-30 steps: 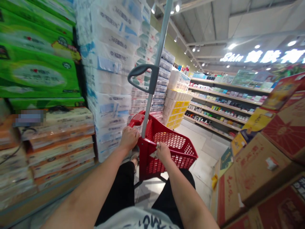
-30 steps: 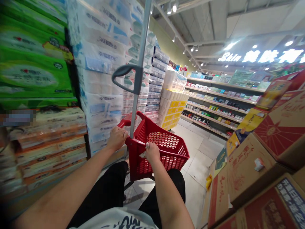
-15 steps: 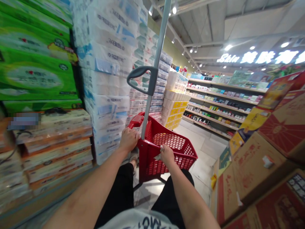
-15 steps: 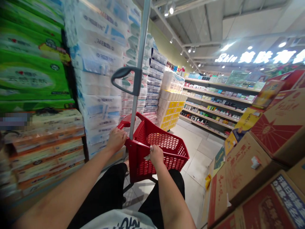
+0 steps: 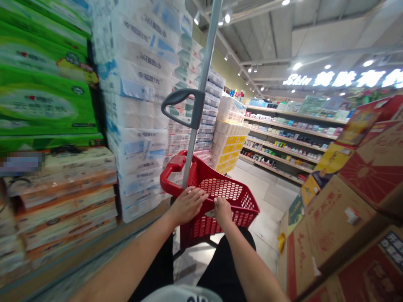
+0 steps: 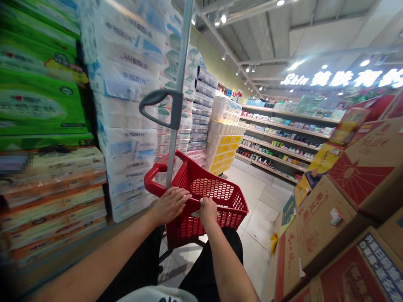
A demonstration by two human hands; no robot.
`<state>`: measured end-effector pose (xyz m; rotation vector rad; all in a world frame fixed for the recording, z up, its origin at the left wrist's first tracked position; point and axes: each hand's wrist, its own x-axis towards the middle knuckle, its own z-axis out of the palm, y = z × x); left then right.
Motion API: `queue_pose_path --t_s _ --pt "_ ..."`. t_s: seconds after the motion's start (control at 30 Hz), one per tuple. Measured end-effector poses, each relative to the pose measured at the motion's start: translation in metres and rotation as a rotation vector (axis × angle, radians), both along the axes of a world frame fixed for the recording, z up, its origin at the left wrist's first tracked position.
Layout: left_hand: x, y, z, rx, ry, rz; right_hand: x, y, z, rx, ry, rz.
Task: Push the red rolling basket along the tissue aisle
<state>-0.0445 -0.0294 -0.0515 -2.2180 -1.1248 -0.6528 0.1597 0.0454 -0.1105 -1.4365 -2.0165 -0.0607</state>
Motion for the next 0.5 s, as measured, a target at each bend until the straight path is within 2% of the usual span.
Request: queue_pose_path --t_s 0.1,0.27,0.43,0.5 --pt "0.024 0.01 0.001 -0.14 0.055 0.104 0.002 -0.004 -0.002 0.012 -0.026 0.036" --pt "0.038 0.019 0.001 -0.187 0.031 0.296 0.029 -0.008 -0.011 0.094 -0.069 0.038" --pt "0.039 0.024 -0.004 -0.168 0.001 0.327 0.062 -0.002 -0.013 0.053 0.021 -0.15" --pt "0.04 0.027 -0.007 -0.158 -0.016 0.33 0.058 0.0 -0.008 0.014 0.056 -0.102"
